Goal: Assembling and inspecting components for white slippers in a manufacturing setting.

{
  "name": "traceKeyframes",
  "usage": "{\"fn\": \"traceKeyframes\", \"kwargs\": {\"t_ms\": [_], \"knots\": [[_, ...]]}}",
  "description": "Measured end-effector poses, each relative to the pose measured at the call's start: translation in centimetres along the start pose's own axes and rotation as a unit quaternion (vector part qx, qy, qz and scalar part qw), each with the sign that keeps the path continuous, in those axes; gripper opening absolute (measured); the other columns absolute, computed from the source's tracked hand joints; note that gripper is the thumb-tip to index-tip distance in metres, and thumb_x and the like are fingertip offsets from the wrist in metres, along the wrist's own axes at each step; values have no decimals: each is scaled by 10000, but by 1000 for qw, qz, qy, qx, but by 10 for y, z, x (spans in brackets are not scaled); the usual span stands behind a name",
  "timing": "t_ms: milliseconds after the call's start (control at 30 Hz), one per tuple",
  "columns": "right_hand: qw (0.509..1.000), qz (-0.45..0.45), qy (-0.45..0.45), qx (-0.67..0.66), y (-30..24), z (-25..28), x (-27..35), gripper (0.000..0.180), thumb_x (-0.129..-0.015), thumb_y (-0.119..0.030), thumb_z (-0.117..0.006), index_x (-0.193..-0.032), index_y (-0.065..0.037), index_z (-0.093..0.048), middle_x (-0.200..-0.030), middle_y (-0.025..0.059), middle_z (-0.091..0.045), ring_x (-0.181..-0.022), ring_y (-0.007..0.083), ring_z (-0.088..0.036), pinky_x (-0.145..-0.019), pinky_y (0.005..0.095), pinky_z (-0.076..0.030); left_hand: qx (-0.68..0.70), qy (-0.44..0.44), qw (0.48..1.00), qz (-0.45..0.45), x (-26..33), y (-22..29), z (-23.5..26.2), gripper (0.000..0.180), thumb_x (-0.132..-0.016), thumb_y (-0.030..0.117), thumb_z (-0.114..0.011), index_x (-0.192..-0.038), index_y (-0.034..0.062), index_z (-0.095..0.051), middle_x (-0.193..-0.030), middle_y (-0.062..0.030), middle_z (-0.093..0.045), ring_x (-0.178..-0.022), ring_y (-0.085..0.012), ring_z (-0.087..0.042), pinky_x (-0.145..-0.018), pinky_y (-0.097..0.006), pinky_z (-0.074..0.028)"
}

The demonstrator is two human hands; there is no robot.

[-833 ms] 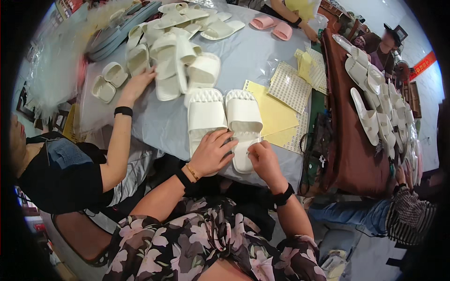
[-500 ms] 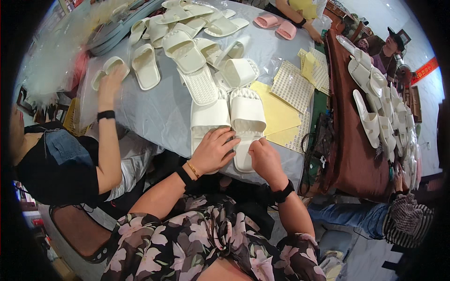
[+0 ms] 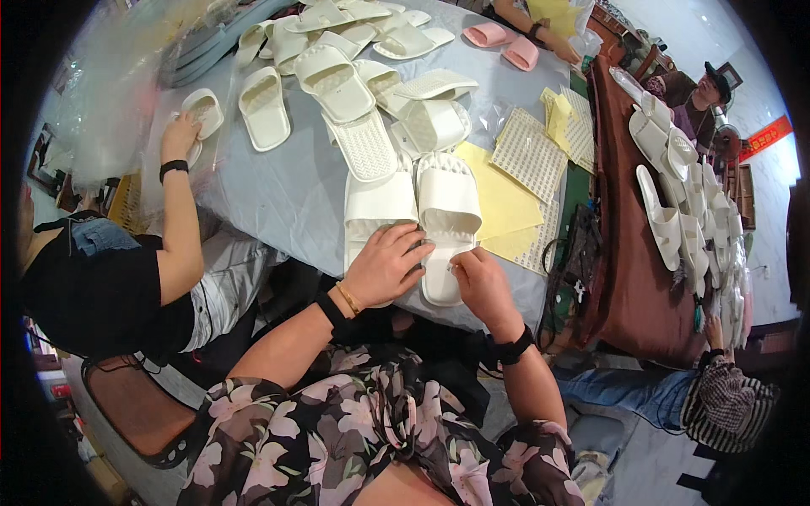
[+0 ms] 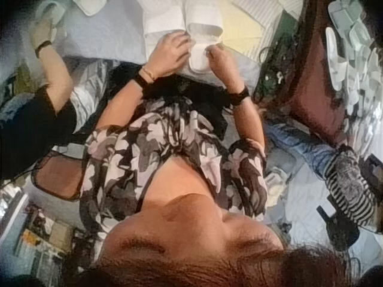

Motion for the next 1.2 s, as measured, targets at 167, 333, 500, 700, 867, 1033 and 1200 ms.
{"fn": "traceKeyframes", "kwargs": {"t_ms": [167,333,500,700,867,1033,1200], "knots": [[996,54,16,65,-15,1,0,25,-803,-80,-622,-821,-64,-616,-818,110,-590,-798,324,-604,-685,423,-502,0,2,1000,-3,1,-1,-1,425,-814,221,-682,-1217,107,-604,-1250,-86,-564,-1255,-273,-457,-1031,-420,-371],[989,61,7,134,-19,-3,-4,55,-798,-87,-611,-807,-54,-568,-795,106,-569,-783,303,-604,-648,413,-507,11,-1,1000,-1,1,-3,-2,441,-808,210,-689,-1229,113,-600,-1260,-84,-559,-1255,-281,-456,-1027,-428,-375],[988,54,-21,144,-15,-9,-6,59,-807,-75,-579,-836,-33,-550,-807,132,-565,-790,322,-592,-677,425,-496,19,3,1000,-2,2,-4,-1,446,-804,209,-691,-1231,117,-599,-1262,-83,-558,-1257,-281,-454,-1028,-428,-373],[996,48,-38,68,-8,-8,-7,59,-812,-47,-569,-857,-23,-539,-836,170,-558,-838,362,-570,-729,447,-472,14,1,1000,-4,2,-4,-1,463,-802,216,-694,-1242,119,-588,-1257,-82,-558,-1256,-279,-454,-1027,-426,-373],[998,24,-14,-59,1,8,-18,58,-817,-22,-566,-865,-26,-534,-834,183,-552,-835,386,-560,-739,460,-461,14,-2,1000,-4,3,-4,-1,459,-800,215,-691,-1237,115,-594,-1255,-81,-559,-1258,-276,-452,-1030,-425,-372],[992,56,-60,96,-4,5,-39,65,-793,-22,-567,-848,-55,-554,-817,145,-568,-827,350,-584,-727,434,-469,9,-6,1000,2,3,-5,-1,442,-804,216,-683,-1226,115,-604,-1260,-83,-557,-1266,-272,-447,-1035,-425,-369],[983,91,-78,141,-11,-1,-51,42,-808,-45,-566,-847,-59,-566,-822,134,-572,-842,340,-587,-728,434,-469,13,-4,1000,2,3,-5,0,431,-809,226,-674,-1218,111,-607,-1249,-82,-559,-1268,-263,-444,-1037,-426,-364]]}}
Point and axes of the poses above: each hand's wrist, its own x-axis away from the middle knuckle, its own z-axis out of the back of the hand, y = z × x, the point moved 6 cm from there along -x, towards the middle knuckle
